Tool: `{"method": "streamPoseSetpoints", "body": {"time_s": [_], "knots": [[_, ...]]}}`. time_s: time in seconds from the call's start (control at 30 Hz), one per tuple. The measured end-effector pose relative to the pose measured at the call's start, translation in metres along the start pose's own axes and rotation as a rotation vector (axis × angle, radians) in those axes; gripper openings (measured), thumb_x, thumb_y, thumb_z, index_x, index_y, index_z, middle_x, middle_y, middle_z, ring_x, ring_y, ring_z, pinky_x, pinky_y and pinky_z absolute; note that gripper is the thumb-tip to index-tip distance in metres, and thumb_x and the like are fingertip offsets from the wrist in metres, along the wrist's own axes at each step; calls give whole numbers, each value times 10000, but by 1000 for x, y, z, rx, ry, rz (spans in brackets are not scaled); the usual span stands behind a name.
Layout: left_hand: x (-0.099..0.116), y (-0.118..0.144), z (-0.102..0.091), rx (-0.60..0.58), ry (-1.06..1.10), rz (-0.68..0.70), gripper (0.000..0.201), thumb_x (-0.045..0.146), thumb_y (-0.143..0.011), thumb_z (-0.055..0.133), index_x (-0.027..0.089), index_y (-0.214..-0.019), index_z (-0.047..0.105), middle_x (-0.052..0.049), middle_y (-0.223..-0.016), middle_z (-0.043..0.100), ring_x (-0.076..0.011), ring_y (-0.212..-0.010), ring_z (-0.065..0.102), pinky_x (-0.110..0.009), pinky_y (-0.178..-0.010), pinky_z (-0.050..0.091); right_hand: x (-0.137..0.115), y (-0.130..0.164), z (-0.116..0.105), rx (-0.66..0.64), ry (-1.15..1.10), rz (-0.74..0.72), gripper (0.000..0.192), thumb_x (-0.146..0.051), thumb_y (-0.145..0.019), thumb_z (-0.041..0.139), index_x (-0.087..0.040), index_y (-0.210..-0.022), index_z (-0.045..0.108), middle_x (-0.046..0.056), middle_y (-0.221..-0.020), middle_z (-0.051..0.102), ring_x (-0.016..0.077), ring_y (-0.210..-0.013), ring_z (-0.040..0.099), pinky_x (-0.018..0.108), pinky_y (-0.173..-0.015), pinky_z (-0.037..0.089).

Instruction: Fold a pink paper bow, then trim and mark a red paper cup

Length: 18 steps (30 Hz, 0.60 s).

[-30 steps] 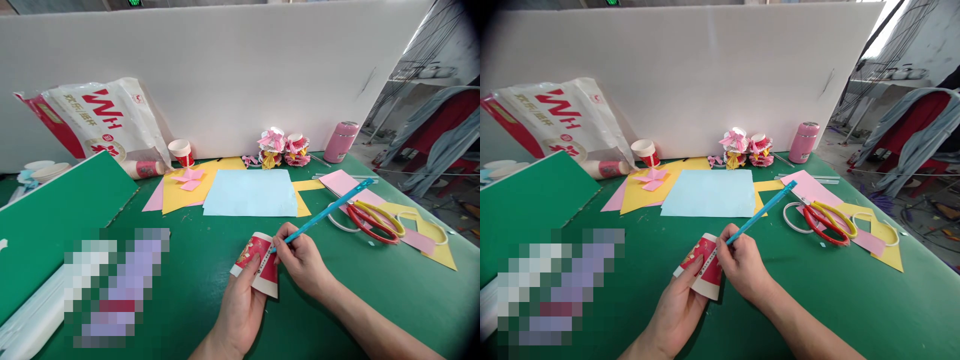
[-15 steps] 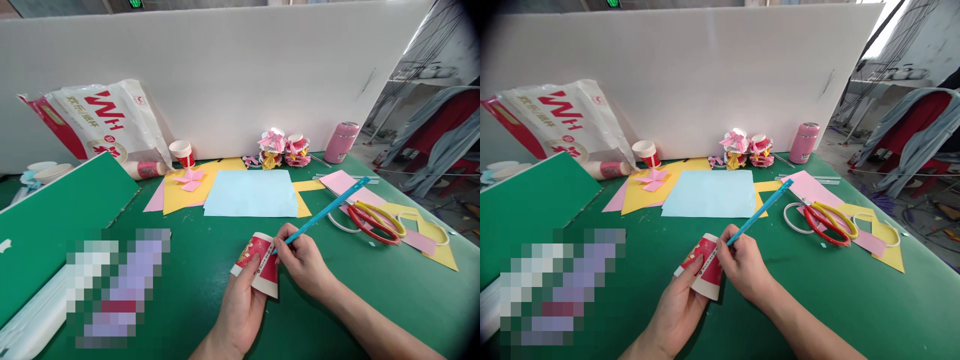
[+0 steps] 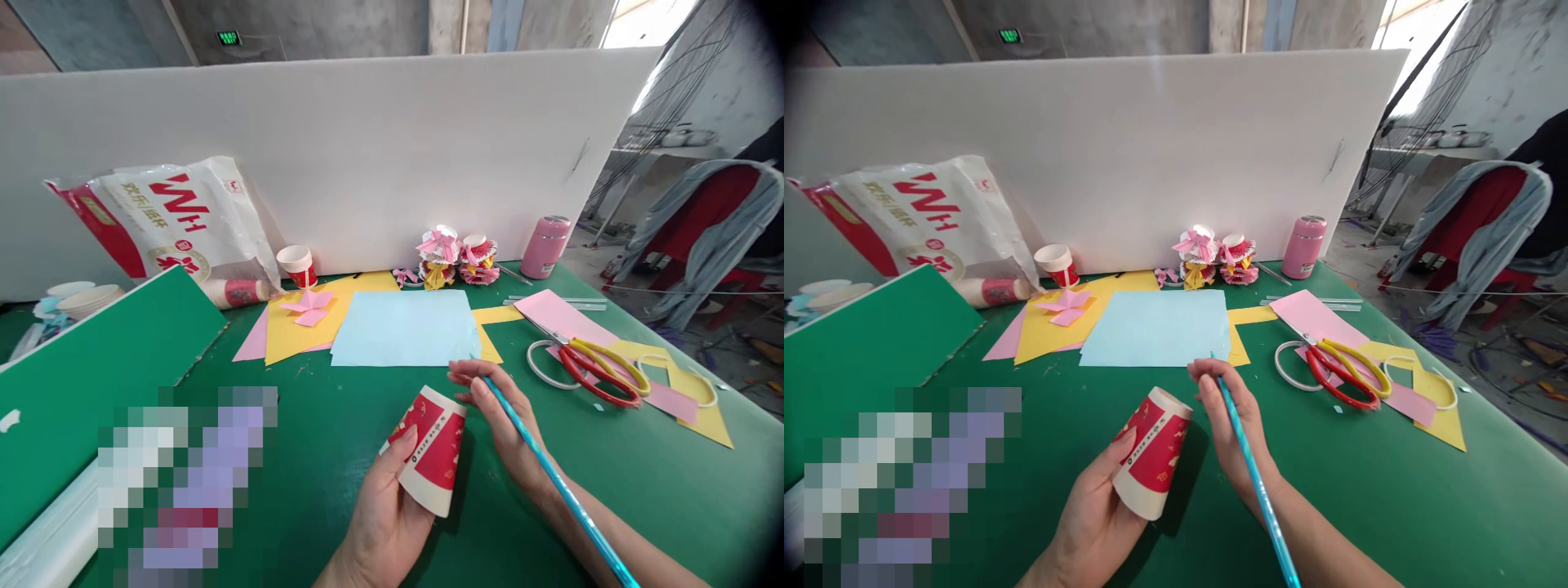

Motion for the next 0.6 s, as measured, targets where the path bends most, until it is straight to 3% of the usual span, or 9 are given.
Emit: {"method": "streamPoseSetpoints", "body": {"time_s": [0.1,0.2,0.37,0.5,0.6], "knots": [[0,0,0,-25,0,11,275,168,-808,577,49,-1056,561,-155,-872,715,-196,-764,682,-302,-688,554,-3,5,3,-228,-82,131,262,-407,-862,519,-238,-1062,533,81,-1186,586,231,-1025,585,331,-803,498],[-1,1,0,-42,-22,41,314,153,-803,580,62,-1102,546,-159,-938,706,-228,-866,670,-328,-746,545,-4,10,8,-308,-134,198,286,-411,-843,548,-226,-1060,520,99,-1207,585,244,-1018,601,329,-773,519],[-5,3,2,-90,-104,120,375,134,-767,636,144,-1132,552,-113,-1079,676,-226,-1027,612,-297,-829,514,0,8,13,-251,-79,208,301,-427,-832,560,-213,-1042,535,100,-1139,621,238,-1027,601,347,-848,499],[-9,2,1,42,-177,176,361,173,-757,657,144,-1104,563,-113,-1053,681,-239,-1029,608,-305,-825,514,3,2,10,-107,-45,134,333,-434,-846,534,-232,-1110,516,85,-1108,632,218,-1039,579,365,-875,475],[-11,0,-1,120,-230,199,386,203,-741,679,145,-1101,554,-105,-979,699,-248,-990,625,-307,-774,528,1,-1,5,-60,-24,70,348,-454,-888,446,-226,-1135,536,48,-893,653,171,-811,595,311,-753,490]]}}
Point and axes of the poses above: each hand's wrist, its own y-axis away from the middle knuckle, its own z-axis out of the palm, x = y × z, the point moved 1 cm from there along -y, towards the middle knuckle
